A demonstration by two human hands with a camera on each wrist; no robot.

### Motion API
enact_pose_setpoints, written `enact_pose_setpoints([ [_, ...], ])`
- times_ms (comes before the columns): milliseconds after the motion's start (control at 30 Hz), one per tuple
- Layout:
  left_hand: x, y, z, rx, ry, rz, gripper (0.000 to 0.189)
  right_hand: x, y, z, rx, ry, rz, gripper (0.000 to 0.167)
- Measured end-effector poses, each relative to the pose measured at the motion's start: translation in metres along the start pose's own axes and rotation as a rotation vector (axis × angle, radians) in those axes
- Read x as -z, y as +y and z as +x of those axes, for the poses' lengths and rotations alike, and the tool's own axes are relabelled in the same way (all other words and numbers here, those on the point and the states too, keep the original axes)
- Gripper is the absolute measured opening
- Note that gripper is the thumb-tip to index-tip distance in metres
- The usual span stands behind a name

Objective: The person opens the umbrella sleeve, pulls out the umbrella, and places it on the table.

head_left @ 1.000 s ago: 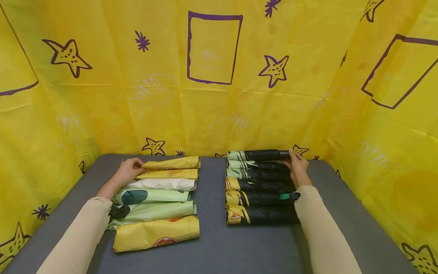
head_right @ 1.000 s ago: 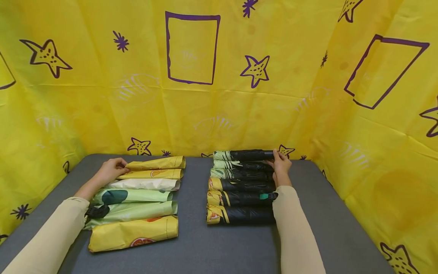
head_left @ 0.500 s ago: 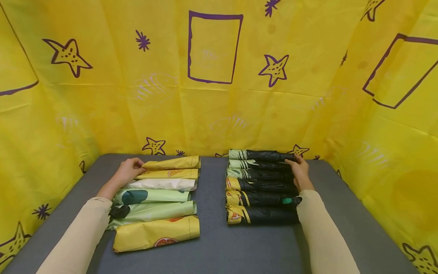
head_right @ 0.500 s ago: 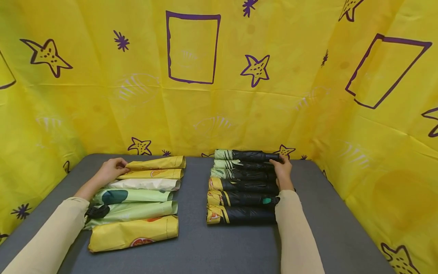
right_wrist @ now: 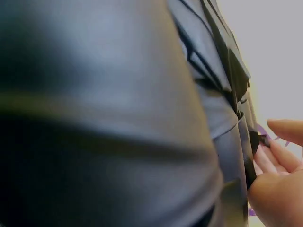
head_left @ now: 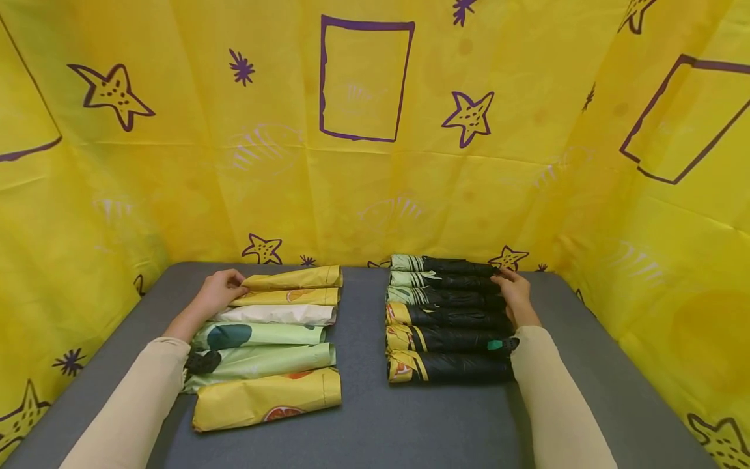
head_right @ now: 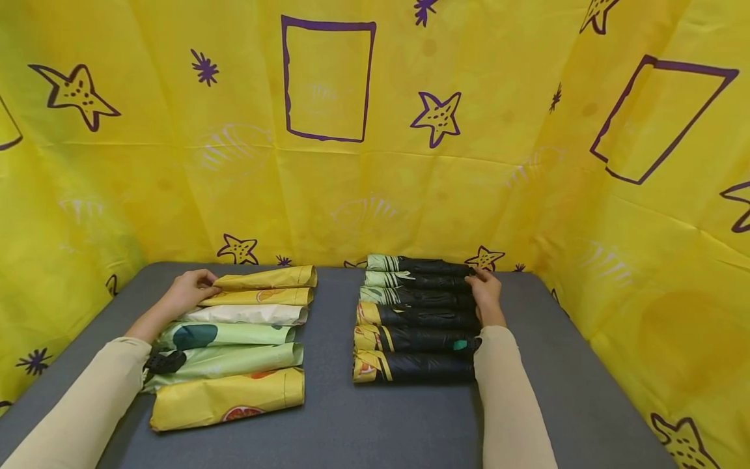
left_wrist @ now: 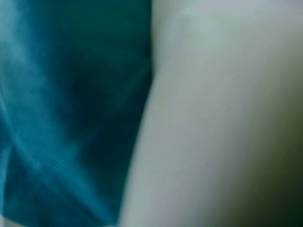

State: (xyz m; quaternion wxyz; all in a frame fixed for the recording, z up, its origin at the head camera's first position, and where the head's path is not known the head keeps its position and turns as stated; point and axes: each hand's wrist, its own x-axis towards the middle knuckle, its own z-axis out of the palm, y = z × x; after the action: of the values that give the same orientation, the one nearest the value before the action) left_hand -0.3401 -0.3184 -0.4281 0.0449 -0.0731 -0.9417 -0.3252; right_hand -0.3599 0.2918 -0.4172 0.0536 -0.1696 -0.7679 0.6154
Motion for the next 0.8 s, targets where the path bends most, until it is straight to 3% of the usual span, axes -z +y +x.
enact_pose_setpoints([
  [433, 0.001, 0.001, -0.002, 0.006, -0.027, -0.025, 0.023, 0.001, 0.002, -0.003, 0.01, -0.009, -0.02, 0.061],
  [667, 0.01, 0.013, 0.001, 0.027, -0.105, 0.014, 0.065, -0.006, -0.003, -0.006, 0.063, 0.012, -0.092, 0.074],
  [800, 0.017, 0.03, 0.005, 0.046, -0.154, 0.046, 0.085, -0.014, -0.013, -0.007, 0.132, 0.016, -0.242, 0.079],
])
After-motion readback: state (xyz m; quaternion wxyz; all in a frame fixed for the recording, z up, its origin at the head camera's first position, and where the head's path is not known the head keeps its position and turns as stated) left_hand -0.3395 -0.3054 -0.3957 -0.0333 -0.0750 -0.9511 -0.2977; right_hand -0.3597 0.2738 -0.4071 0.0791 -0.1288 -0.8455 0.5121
